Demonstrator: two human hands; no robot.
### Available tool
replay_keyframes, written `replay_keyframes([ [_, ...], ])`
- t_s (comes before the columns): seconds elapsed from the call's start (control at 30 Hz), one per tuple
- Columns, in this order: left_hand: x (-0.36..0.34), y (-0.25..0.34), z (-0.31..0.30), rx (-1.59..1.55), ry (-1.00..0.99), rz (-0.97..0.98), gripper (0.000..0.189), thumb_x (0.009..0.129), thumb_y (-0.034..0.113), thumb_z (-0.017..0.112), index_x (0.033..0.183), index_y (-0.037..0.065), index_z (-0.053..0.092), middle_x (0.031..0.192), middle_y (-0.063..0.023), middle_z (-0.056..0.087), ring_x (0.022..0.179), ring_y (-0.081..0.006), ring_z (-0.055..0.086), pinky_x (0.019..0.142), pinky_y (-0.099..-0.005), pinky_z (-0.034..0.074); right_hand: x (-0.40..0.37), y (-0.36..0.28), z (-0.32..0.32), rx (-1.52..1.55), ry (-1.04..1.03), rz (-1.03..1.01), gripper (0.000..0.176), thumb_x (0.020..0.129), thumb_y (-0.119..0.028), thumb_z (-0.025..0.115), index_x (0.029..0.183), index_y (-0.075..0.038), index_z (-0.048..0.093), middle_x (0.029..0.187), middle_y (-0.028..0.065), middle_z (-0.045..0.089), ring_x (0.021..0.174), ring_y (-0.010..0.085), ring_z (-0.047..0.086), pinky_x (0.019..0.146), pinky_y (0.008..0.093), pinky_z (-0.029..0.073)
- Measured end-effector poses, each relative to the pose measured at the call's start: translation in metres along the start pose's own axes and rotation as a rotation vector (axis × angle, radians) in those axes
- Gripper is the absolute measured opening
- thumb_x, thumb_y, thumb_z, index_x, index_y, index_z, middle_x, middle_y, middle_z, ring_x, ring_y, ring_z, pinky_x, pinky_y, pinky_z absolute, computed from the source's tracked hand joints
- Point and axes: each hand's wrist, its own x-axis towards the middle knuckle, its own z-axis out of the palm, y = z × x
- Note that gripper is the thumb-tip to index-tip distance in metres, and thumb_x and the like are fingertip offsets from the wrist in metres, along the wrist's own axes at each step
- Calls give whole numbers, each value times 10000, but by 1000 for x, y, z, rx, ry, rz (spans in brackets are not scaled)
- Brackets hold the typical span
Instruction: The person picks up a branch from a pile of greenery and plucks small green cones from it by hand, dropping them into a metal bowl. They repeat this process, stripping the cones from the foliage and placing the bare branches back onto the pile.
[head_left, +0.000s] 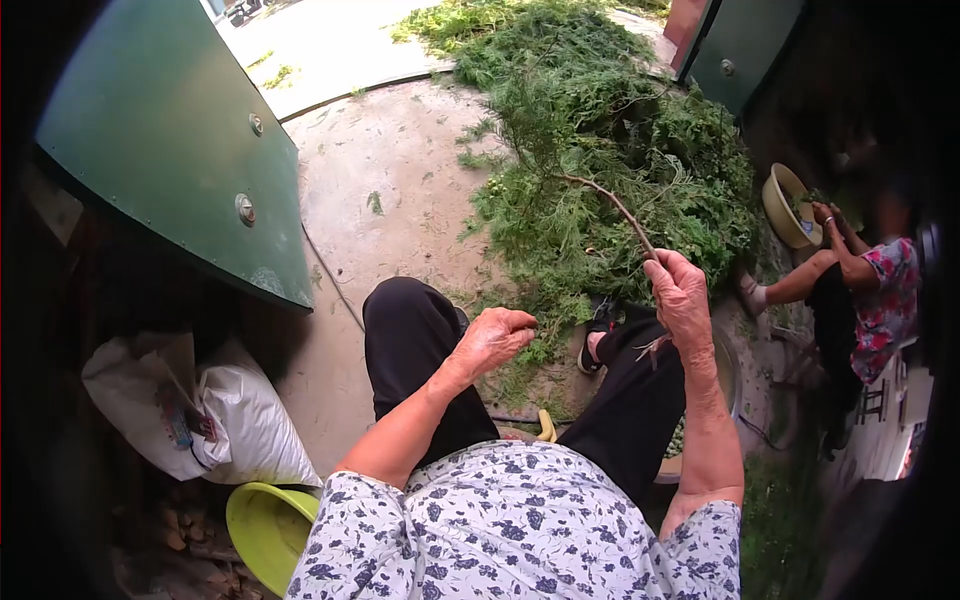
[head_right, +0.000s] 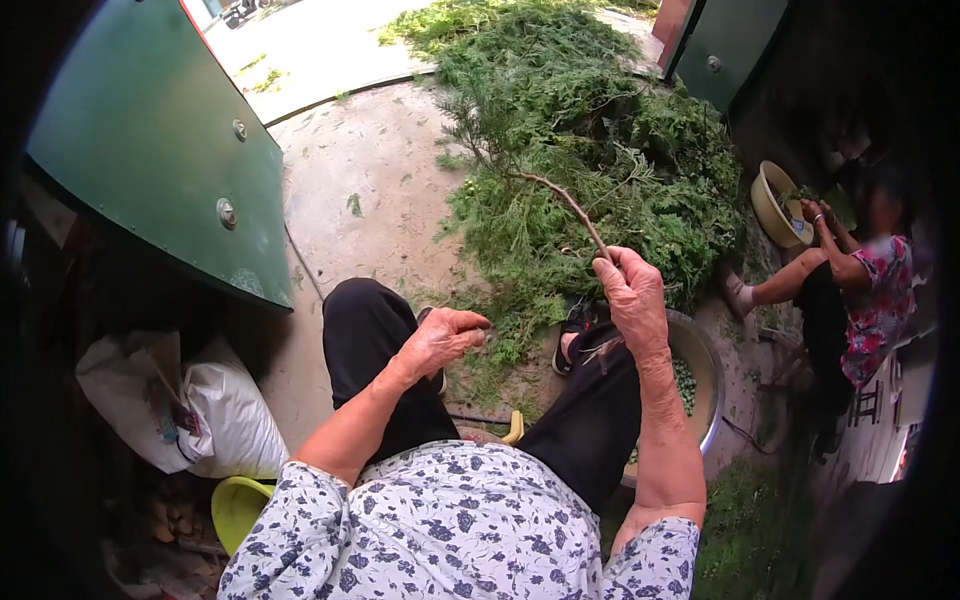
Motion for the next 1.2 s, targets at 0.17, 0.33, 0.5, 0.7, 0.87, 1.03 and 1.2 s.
replay_keyframes([
  [0.17,29,24,-51,-637,544,-4,292,863,111,553,1133,1,558,755,-15,627,524,-22,500,464,-155,401,-12,-61,-34,-179,-205,25,186,868,-135,559,961,22,594,615,-63,416,561,37,372,497,205,322],
  [0.33,73,26,-97,-641,726,57,260,864,114,546,1093,-7,577,719,-18,627,490,-19,478,439,-152,378,-5,-100,-59,-229,-576,311,225,865,-196,580,938,14,618,572,-60,429,509,28,374,441,207,304],
  [0.5,123,-1,-111,-635,565,11,255,852,133,552,1055,-13,598,700,-29,625,473,-36,489,430,-165,386,31,-112,-65,-440,-776,594,295,830,-280,635,902,5,650,564,-38,488,483,46,414,418,220,331],
  [0.7,149,-16,-107,-679,523,-37,258,845,120,543,1049,-29,591,728,-38,620,513,-37,497,471,-166,411,133,-88,-17,-229,-405,621,162,790,-141,631,749,14,605,496,-21,442,368,50,348,319,217,242],
  [0.87,158,-1,-112,-702,527,-8,285,853,87,541,1106,-44,558,747,-38,620,545,-36,498,498,-167,433,318,-171,-3,310,-73,-339,385,854,-289,602,1066,26,540,860,91,616,708,111,583,591,244,482],
  [1.03,164,10,-115,-721,473,14,290,857,97,549,1112,-39,555,745,-33,620,546,-34,497,497,-166,428,366,-170,28,121,405,-426,390,860,-286,602,1127,-9,539,965,42,605,855,132,582,735,255,465],
  [1.2,163,15,-119,-930,503,-39,275,851,91,556,1105,-15,560,744,-33,630,519,-31,496,471,-159,392,325,-62,50,149,313,-273,158,841,-78,577,978,-15,622,817,21,621,688,64,568,567,193,469],
])
